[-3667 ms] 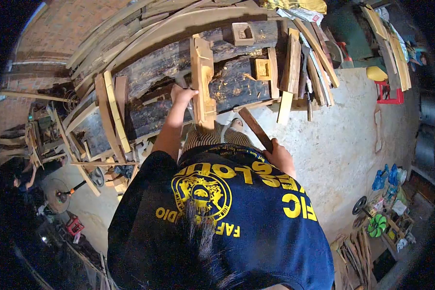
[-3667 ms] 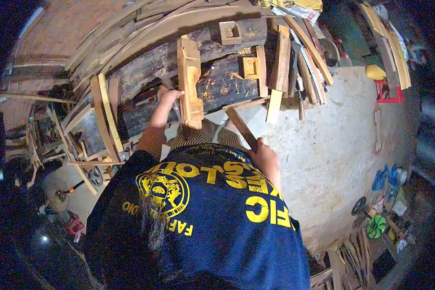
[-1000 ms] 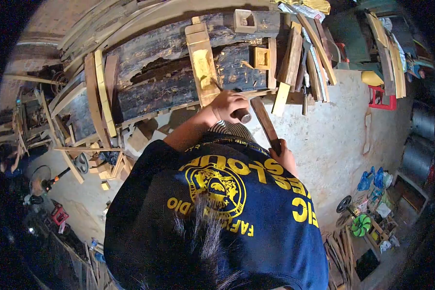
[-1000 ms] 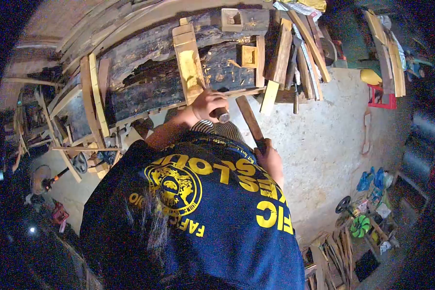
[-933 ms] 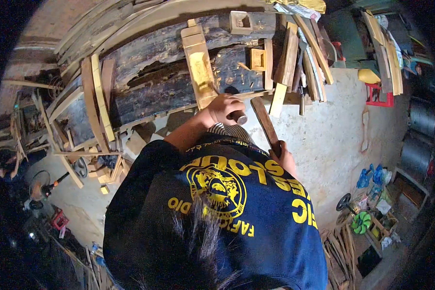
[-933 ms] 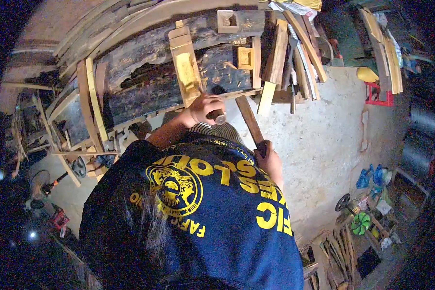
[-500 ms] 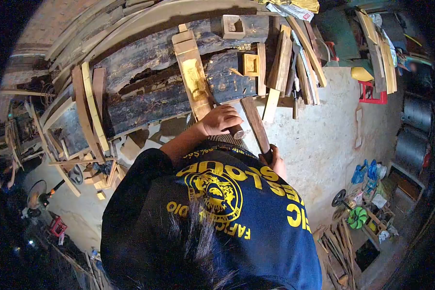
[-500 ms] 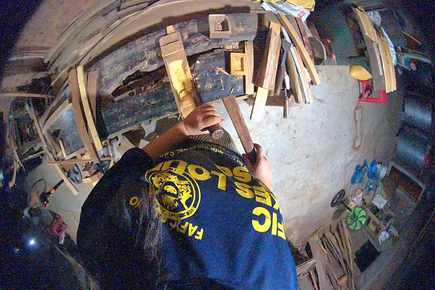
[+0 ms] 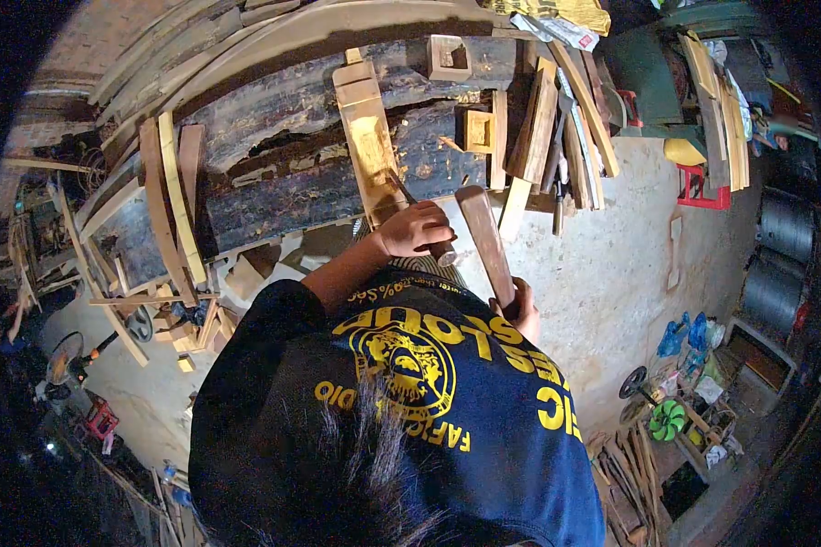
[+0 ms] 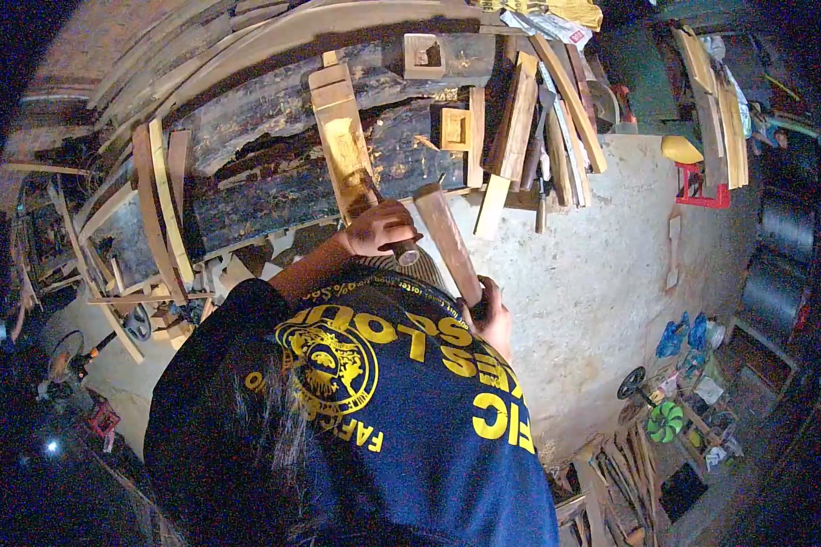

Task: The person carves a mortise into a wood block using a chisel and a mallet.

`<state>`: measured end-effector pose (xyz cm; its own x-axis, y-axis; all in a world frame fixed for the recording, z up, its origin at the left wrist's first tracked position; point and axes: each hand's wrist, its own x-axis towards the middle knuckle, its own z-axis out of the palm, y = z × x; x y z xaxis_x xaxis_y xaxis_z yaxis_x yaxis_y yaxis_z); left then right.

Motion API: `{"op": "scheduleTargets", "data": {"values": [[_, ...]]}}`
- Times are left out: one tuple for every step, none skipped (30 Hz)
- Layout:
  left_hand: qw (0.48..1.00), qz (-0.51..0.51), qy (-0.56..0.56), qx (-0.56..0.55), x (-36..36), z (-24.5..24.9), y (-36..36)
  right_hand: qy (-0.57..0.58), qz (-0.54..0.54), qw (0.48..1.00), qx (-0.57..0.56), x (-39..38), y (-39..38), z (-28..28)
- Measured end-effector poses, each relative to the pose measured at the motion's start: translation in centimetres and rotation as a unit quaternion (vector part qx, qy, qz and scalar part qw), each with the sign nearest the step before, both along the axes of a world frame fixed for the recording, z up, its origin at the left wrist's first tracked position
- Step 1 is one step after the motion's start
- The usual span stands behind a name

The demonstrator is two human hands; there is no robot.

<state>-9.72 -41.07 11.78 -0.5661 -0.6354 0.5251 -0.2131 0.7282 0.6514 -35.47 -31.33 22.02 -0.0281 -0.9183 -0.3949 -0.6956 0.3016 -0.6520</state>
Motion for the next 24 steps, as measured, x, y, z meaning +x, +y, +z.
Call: {"op": "scheduleTargets", "data": {"values": [[1.0,-0.013,0.0,-0.021,0.0,0.3,-0.2,0.0,-0.001,1.0,0.001,0.2,-0.1,0.2],[1.0,-0.015,0.0,-0.021,0.0,-0.3,-0.2,-0.063,-0.002,0.997,-0.032,0.4,-0.2,0.6],[1.0,-0.019,-0.002,-0.002,0.1,-1.2,-0.1,-0.125,-0.002,0.99,-0.066,0.6,-0.3,1.0],[1.0,-0.024,-0.005,0.016,0.2,-1.4,-0.1,-0.125,-0.005,0.99,-0.065,0.8,-0.5,1.3],[0.998,0.054,-0.011,0.015,0.2,-1.0,0.5,-0.131,0.034,0.987,-0.082,1.1,-0.8,1.6],[0.999,0.051,-0.012,0.015,0.0,-1.7,0.6,-0.136,0.073,0.983,-0.098,1.4,-0.9,1.9],[0.999,0.024,-0.009,0.039,-0.2,-2.3,0.5,-0.09,0.052,0.99,-0.091,2.2,-0.9,2.5],[0.998,-0.004,-0.008,0.062,-0.3,-2.9,0.6,-0.091,0.05,0.99,-0.09,2.1,-0.8,2.0],[0.996,-0.007,-0.017,0.084,-0.3,-3.5,0.8,-0.104,0.059,0.991,-0.057,1.7,-0.8,1.0],[0.996,-0.008,-0.019,0.085,-0.2,-4.0,0.9,-0.116,0.068,0.991,-0.023,1.4,-0.9,0.3],[0.995,-0.002,-0.026,0.092,-0.1,-4.5,0.8,-0.102,0.112,0.988,0.025,0.8,-1.4,-0.1],[0.995,0.005,-0.033,0.098,0.0,-5.0,0.9,-0.103,0.111,0.988,0.025,0.5,-1.5,-0.6],[0.99,-0.007,-0.014,0.138,0.5,-3.7,0.9,-0.017,0.14,0.989,0.04,0.6,-1.8,-0.4],[0.99,-0.008,-0.014,0.138,0.6,-4.3,1.3,0.069,0.166,0.982,0.054,0.5,-1.9,-0.3],[0.989,-0.003,-0.013,0.15,0.5,-5.3,1.8,0.06,0.163,0.984,0.037,0.2,-1.7,-0.6],[0.987,0.002,-0.012,0.161,0.5,-5.9,2.0,0.061,0.163,0.984,0.035,-0.1,-1.4,-0.9],[0.989,0.0,0.023,0.147,0.6,-3.5,1.3,0.024,0.154,0.988,0.021,-0.4,-1.0,-1.2],[0.995,0.034,0.016,0.097,0.0,-3.0,1.2,-0.013,0.145,0.989,0.007,-0.6,-0.7,-1.4],[0.998,0.015,0.014,0.052,-0.3,-2.9,0.9,-0.076,0.139,0.987,-0.022,-0.4,-0.4,-1.2],[1.0,-0.006,0.012,0.006,-0.5,-2.8,0.6,-0.076,0.138,0.987,-0.021,-0.2,-0.1,-1.3],[1.0,0.003,0.024,0.002,-0.6,-2.6,0.6,-0.094,0.146,0.985,-0.024,-0.1,0.1,-1.5],[1.0,0.001,0.025,0.002,-0.6,-2.5,0.6,-0.111,0.154,0.982,-0.027,-0.1,0.1,-1.7],[1.0,0.004,0.017,-0.002,-0.5,-2.3,0.6,-0.097,0.144,0.985,0.019,-0.1,0.0,-2.1],[1.0,0.008,0.008,-0.007,-0.4,-2.2,0.5,-0.097,0.143,0.985,0.017,-0.1,-0.1,-2.2]]}}
